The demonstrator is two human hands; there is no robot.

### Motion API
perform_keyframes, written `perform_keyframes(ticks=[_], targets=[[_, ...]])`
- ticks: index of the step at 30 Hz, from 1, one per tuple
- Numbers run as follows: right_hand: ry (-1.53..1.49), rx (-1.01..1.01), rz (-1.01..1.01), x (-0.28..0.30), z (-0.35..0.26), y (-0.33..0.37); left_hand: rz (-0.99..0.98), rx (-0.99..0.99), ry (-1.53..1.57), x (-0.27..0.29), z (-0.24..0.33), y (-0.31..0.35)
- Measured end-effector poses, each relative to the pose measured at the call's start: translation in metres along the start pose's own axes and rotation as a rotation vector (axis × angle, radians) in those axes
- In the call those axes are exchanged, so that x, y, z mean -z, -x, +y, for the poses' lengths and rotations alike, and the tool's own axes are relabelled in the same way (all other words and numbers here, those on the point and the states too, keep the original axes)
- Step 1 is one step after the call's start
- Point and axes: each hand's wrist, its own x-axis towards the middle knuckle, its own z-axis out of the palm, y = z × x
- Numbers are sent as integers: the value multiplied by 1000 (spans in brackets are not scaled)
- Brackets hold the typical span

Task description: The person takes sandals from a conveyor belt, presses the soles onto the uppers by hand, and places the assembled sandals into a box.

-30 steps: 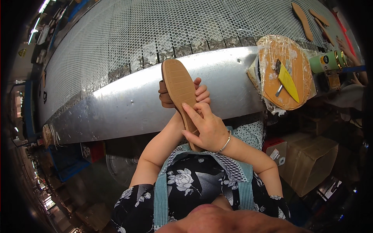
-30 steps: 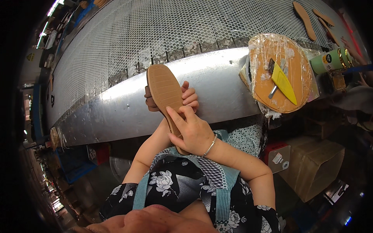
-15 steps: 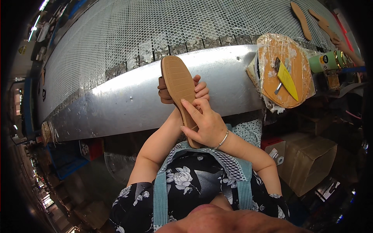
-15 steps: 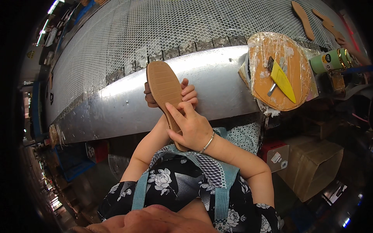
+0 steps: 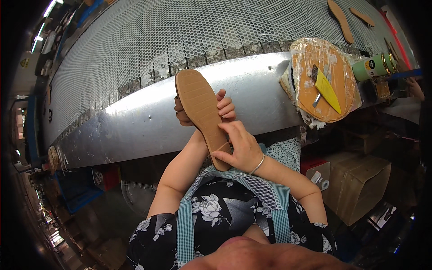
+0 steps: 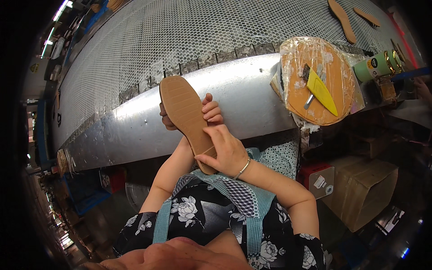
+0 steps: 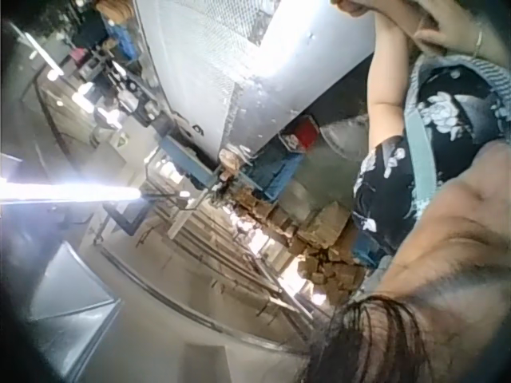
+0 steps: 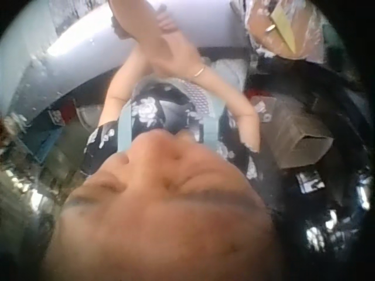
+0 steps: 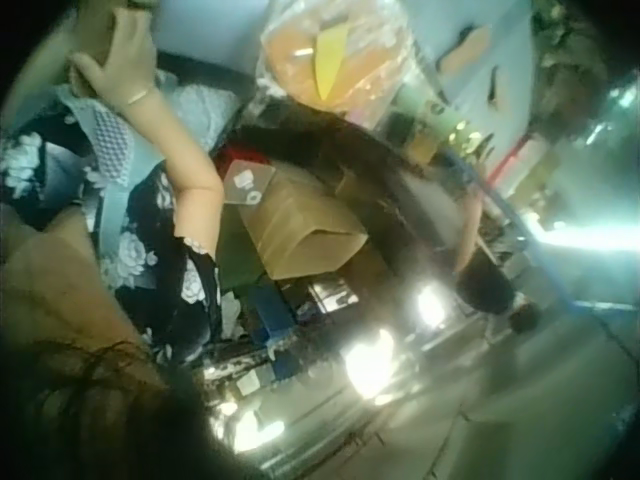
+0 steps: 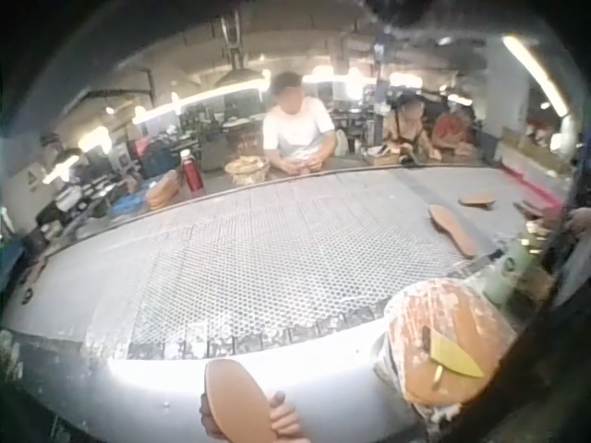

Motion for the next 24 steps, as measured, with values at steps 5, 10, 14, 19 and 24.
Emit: perform_keyframes(ticks=[5,10,14,19,24], targets=[[-202,-421,-297,-3,8,14,-3,35,-18,5,6,-8],[-623,-461,-404,-34,32,21,-162,187,-49,7,13,-20],[-905,-428,-204,-38,39,16,136,119,-380,2,31,-21],[-743,-356,73,-18,29,-10,238,-6,-409,-11,49,-10],[-433,-264,90,-9,18,-10,250,-141,-348,-2,46,-4]])
